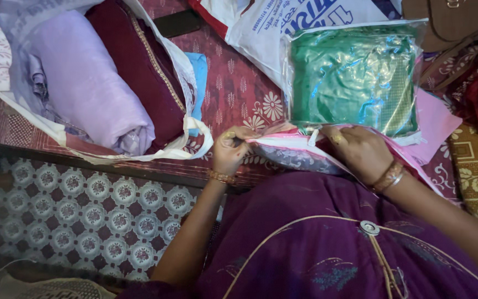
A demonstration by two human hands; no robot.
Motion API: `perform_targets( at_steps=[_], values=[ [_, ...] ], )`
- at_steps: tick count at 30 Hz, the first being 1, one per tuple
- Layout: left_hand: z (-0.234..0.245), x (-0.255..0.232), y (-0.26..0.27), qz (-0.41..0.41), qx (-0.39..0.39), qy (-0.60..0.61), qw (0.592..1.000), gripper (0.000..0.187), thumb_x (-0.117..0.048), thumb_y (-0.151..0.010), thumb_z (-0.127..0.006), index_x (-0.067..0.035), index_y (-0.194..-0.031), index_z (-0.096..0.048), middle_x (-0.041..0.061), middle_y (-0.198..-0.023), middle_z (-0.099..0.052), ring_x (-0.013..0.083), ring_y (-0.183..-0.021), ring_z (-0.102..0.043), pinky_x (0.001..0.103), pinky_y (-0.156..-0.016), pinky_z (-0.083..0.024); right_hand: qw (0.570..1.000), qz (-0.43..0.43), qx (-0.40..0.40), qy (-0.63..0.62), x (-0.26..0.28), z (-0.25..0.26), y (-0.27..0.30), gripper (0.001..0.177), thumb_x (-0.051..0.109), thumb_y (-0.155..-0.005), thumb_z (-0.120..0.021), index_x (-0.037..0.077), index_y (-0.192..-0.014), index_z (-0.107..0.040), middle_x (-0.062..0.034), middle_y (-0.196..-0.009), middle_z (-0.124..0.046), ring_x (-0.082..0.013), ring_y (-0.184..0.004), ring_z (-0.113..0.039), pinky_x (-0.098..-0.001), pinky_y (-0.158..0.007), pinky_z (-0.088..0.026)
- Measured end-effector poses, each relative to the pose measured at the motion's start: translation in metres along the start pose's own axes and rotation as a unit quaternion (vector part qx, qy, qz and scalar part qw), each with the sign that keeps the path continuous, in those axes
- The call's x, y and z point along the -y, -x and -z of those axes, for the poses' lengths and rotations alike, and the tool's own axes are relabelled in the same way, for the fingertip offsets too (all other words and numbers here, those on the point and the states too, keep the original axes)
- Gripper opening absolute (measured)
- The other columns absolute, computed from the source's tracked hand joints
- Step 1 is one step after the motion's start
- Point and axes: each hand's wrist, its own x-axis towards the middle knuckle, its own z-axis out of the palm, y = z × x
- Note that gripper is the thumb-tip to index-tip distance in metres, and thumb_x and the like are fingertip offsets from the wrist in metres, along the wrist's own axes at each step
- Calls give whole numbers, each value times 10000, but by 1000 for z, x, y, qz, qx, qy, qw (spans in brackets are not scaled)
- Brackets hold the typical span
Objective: The person folds and places several colorful garments into clear plastic storage bags on a bed. They handle red, green, and patterned fabrics, seal the bags, and stack them. The person also briefly moves a white bag to a nearby shelf.
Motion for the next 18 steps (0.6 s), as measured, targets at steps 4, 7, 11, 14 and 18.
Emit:
perform_targets(
  at_steps=[4, 7, 11, 14, 18],
  values=[
    [-2, -17, -1, 17, 46, -20, 999, 214, 173, -881, -652, -22, -944, -594, 121, -1032, -711, 216, -1073, -711, 348, -1012, -568, 984, -87, 108, -113, 4, 8, -3, 371, 223, -937, -688, 108, -1275, -589, -61, -932, -772, -253, -825, -755, -379, -711, -587],
    [2, -46, -4, 65, 85, -60, 992, 204, 144, -879, -678, -24, -953, -590, 93, -1009, -700, 199, -1043, -708, 333, -994, -570, 975, 15, 67, -211, 1, 35, -3, 281, 179, -876, -707, 100, -1145, -709, -94, -1096, -776, -242, -874, -764, -340, -765, -612],
    [10, -101, -25, 66, 183, -258, 946, 181, 74, -853, -720, -10, -1004, -667, 88, -1022, -707, 206, -1002, -703, 330, -937, -560, 982, -37, 61, -174, 0, 56, -18, 228, 175, -865, -737, 115, -1084, -760, -37, -1088, -786, -185, -867, -768, -300, -781, -617],
    [-4, -137, -29, 78, 208, -391, 893, 279, 60, -848, -594, -43, -1093, -680, 88, -1065, -715, 214, -1007, -716, 340, -916, -565, 977, 115, 24, -177, 3, 50, -39, 260, 128, -847, -739, 106, -1105, -762, -57, -1086, -758, -213, -941, -733, -326, -837, -596],
    [-45, -149, -32, -132, 209, -483, 840, 354, -8, -880, -569, -39, -1227, -630, 136, -1238, -678, 291, -1196, -646, 414, -1080, -515, 977, 166, 62, -121, 10, 41, -52, 239, 124, -789, -726, 122, -1020, -788, -35, -997, -754, -223, -901, -712, -349, -793, -567]
  ],
)
